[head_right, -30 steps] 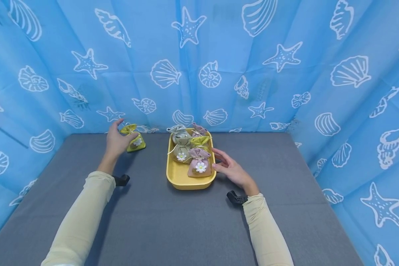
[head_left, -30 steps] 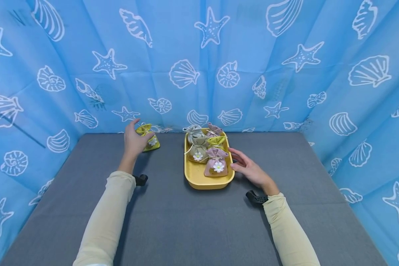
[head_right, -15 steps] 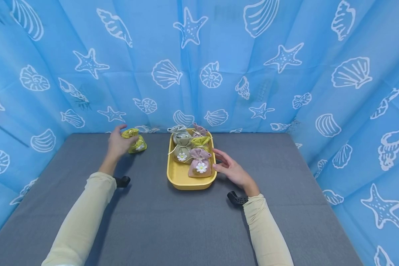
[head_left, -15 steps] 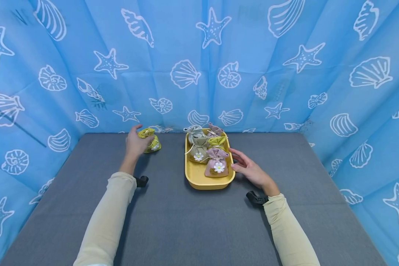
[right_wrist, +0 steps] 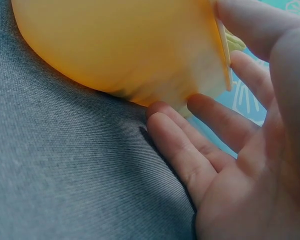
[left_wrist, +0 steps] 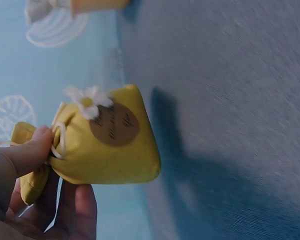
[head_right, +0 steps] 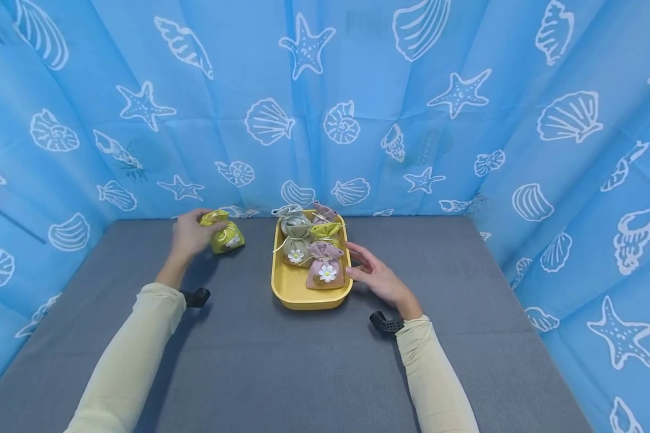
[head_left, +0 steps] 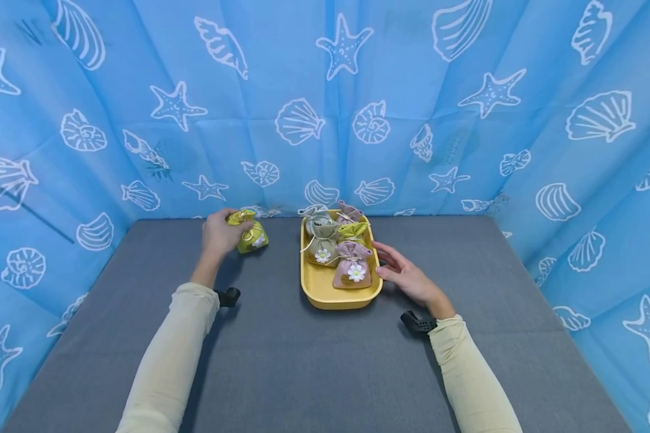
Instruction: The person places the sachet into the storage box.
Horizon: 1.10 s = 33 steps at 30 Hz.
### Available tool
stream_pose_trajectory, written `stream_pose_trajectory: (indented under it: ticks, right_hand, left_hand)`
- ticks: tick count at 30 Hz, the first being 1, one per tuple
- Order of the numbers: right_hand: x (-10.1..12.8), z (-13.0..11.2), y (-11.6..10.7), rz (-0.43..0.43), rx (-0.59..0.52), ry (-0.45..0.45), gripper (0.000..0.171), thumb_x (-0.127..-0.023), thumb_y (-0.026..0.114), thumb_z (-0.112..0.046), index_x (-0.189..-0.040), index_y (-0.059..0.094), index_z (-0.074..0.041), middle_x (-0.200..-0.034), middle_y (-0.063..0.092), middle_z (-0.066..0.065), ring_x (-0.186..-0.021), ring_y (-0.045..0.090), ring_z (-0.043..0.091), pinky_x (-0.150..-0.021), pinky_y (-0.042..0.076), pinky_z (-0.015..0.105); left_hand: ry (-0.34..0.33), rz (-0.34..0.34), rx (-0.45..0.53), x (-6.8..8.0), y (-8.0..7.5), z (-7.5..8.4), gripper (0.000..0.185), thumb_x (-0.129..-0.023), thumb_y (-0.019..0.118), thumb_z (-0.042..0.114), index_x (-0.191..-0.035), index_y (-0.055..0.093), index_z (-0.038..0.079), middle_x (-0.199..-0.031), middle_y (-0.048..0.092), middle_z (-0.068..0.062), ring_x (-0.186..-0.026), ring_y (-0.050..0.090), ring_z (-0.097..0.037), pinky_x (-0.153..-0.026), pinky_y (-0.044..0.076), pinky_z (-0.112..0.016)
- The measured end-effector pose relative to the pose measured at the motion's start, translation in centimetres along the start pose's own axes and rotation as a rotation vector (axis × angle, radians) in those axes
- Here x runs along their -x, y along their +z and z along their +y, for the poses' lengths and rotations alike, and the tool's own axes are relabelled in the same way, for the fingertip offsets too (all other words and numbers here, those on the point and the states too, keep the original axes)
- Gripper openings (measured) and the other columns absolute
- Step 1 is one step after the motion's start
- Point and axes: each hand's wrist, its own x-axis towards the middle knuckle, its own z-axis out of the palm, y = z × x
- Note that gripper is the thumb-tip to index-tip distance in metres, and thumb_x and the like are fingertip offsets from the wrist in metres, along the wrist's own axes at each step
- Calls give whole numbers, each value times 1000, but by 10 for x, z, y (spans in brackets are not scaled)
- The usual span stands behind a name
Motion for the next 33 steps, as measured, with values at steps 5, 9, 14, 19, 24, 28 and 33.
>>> stream_pose_trajectory:
  ticks: [5,9,14,19,24,28,33]
  right_hand:
    - [1,0,0,8,8,-1,67,-107,54,-26,-164,20,-20,-170,20,19,-154,26,44,-119,32,63]
    - [1,-2,0,9,10,-2,67,-107,54,-26,-164,20,-21,-170,20,18,-155,25,43,-120,31,63]
    - [1,-2,0,11,14,2,66,-107,54,-25,-164,21,-22,-169,22,19,-154,27,43,-119,31,63]
    - [2,0,-1,14,17,9,66,-107,54,-25,-164,21,-23,-170,21,19,-154,26,44,-119,31,64]
    - [2,1,-1,17,20,6,65,-107,54,-27,-163,22,-24,-170,22,17,-155,25,42,-120,29,64]
    - [1,1,0,11,11,-2,66,-106,55,-27,-163,22,-24,-170,22,17,-155,24,42,-121,28,63]
    - [0,0,1,8,11,-3,66,-107,54,-27,-164,22,-23,-170,22,18,-155,25,42,-120,29,64]
  left_hand:
    - [67,5,52,6,-4,22,53,-93,75,35,-137,62,7,-127,69,-17,-105,71,-33,-79,62,-43]
    - [101,21,90,14,-7,39,51,-93,76,34,-135,63,8,-128,69,-16,-108,71,-32,-84,62,-44]
    - [157,-1,146,24,-9,58,52,-91,78,34,-134,64,9,-126,69,-14,-108,70,-29,-84,62,-42]
    - [232,-52,188,38,-11,79,54,-88,81,34,-132,65,8,-124,71,-12,-105,71,-26,-82,62,-36]
    - [301,-103,222,53,-12,98,50,-85,85,30,-126,68,8,-117,74,-11,-99,72,-24,-77,61,-30]
    - [335,-156,217,64,-8,109,47,-83,87,28,-121,70,8,-112,75,-9,-93,72,-21,-72,61,-29]
    - [342,-213,146,71,7,115,44,-82,87,30,-119,71,12,-107,75,-5,-89,71,-19,-70,60,-30]
